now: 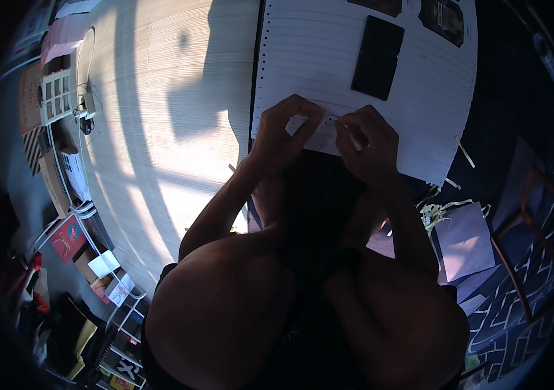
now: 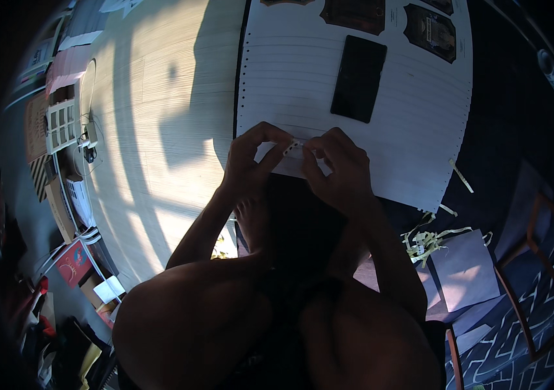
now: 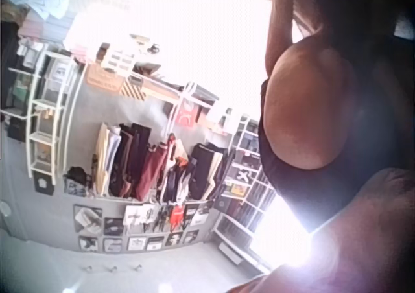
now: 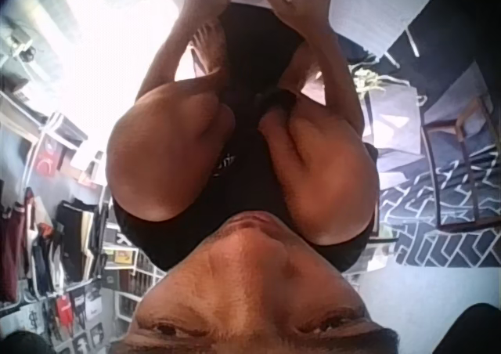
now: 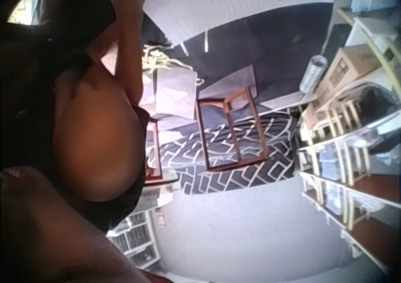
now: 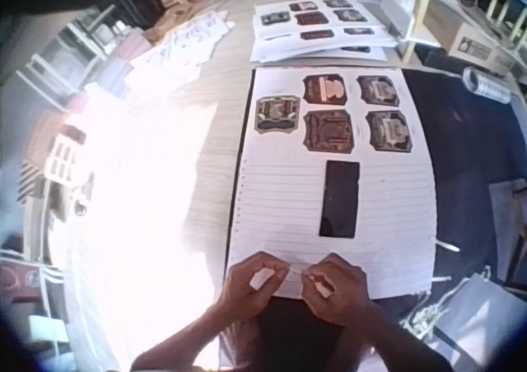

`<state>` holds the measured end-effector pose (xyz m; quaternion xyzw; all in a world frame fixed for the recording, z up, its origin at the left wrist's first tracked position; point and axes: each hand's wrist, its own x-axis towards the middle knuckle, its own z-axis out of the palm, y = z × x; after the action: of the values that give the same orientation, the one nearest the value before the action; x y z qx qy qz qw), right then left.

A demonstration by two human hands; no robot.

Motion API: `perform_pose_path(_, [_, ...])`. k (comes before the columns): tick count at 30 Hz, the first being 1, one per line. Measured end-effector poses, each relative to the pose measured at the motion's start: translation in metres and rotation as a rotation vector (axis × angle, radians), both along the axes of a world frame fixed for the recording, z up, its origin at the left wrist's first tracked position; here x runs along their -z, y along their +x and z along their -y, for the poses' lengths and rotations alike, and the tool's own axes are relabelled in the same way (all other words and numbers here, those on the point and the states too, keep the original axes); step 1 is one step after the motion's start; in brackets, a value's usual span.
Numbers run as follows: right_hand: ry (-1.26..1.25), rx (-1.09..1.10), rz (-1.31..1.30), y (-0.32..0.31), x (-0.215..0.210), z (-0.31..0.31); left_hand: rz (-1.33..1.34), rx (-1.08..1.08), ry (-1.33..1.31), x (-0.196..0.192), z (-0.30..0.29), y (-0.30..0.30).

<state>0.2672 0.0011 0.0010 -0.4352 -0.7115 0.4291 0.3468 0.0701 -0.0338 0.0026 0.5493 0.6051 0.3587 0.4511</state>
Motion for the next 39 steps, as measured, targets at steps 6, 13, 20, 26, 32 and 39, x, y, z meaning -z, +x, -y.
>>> perform_pose_path(6, [-0.13,0.036,0.045,0.02,-0.014,0.0,-0.014,0.017,-0.065,0.015,0.021,-0.001])
perform_pose_path(13, [-0.768,0.12,-0.403,0.023,-0.005,-0.001,-0.037,0.365,-0.279,0.025,0.053,0.015])
perform_pose_path(20, [-1.002,0.043,-0.488,0.015,0.009,0.0,-0.083,0.525,-0.204,0.029,0.069,0.026])
perform_pose_path(26, [-0.899,0.04,-0.361,-0.019,0.004,0.009,0.484,-0.259,-0.31,0.018,0.037,-0.017])
perform_pose_path(32, [-0.853,-0.062,-0.236,-0.043,0.013,0.006,0.535,-0.348,-0.222,0.013,0.019,-0.045])
perform_pose_path(39, [-0.88,-0.101,-0.202,-0.065,0.023,0.002,0.533,-0.391,-0.22,0.025,0.018,-0.056])
